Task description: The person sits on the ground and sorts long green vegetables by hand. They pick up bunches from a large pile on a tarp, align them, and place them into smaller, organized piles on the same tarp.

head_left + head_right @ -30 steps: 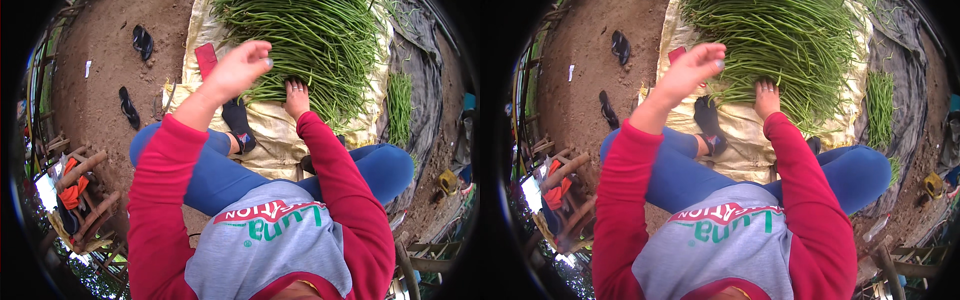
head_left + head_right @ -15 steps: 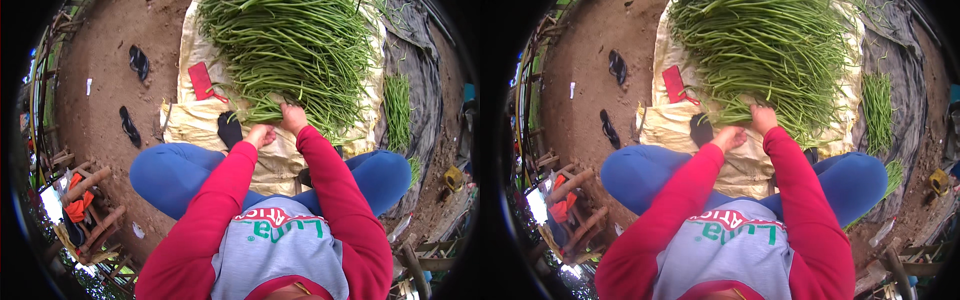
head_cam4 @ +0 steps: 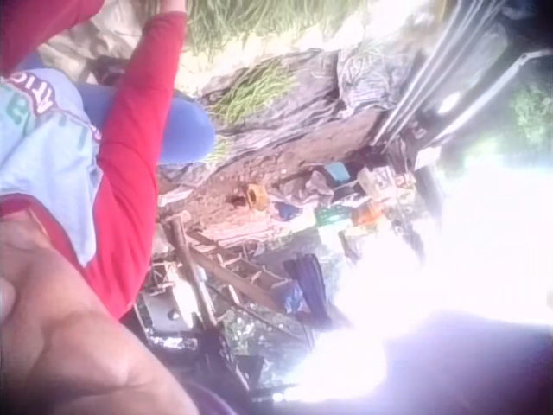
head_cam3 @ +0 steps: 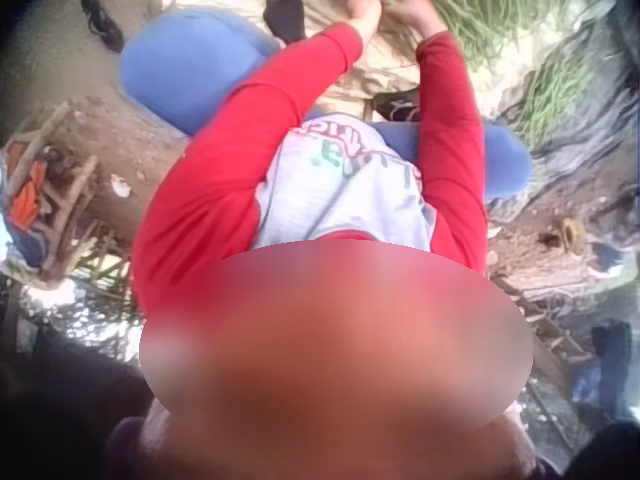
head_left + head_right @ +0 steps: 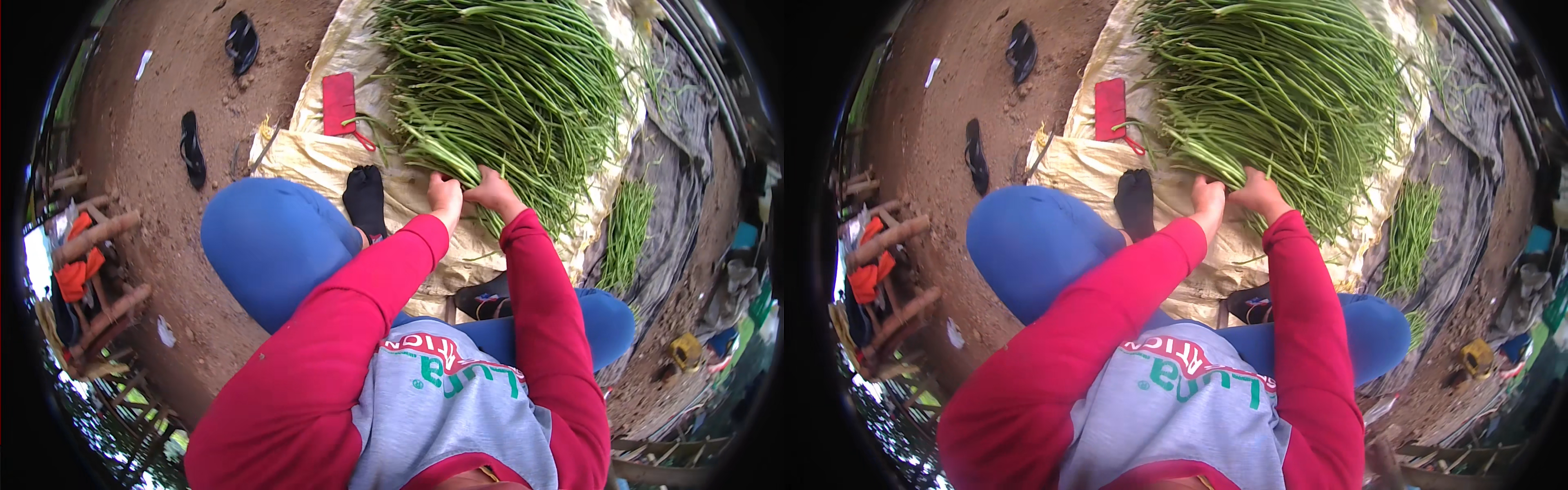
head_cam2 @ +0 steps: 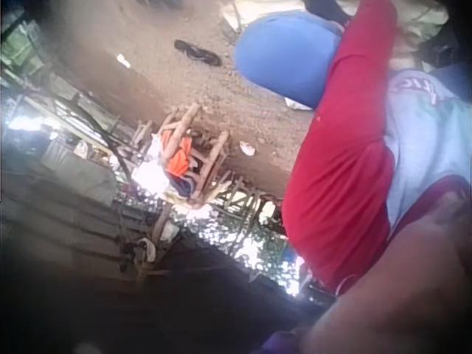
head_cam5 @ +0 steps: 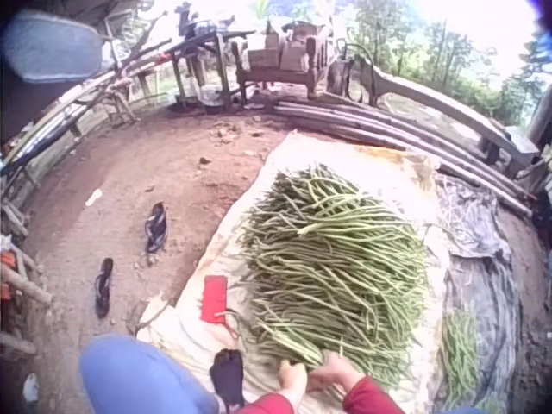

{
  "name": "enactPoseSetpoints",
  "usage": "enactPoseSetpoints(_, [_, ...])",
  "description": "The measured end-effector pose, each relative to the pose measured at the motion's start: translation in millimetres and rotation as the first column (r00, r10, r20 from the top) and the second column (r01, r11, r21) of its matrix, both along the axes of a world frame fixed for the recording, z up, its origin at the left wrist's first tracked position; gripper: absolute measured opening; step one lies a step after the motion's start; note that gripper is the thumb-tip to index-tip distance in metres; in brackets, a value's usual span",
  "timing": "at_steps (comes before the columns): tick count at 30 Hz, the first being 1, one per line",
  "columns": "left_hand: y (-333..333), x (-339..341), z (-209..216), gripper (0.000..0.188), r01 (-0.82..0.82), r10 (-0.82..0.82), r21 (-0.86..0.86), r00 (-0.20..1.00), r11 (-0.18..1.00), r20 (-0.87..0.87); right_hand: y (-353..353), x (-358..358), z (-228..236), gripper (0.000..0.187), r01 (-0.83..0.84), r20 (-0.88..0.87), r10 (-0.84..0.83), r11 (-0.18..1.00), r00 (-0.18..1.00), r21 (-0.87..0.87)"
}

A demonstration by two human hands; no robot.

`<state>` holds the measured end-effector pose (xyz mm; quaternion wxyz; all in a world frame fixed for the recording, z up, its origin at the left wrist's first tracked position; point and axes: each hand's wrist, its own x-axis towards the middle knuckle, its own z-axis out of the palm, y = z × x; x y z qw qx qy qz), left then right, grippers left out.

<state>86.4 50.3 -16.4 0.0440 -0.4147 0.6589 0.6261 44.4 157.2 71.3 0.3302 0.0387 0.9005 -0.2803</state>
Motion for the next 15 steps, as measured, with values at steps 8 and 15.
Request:
enactPoseSetpoints(8, [-49,4,-22,0.029,0.322,-0.362,0.409,0.932,0.854,0.020,77,-5,45,0.056,0.257,0.186,-0.184,0.802,0.965,-0.539])
enactPoseSetpoints(15, [-26,-88,17,0.026,0.389,-0.530,0.571,0.842,0.723,0.098,108,10,152,0.038,0.325,0.111,-0.312,0.804,0.943,-0.499])
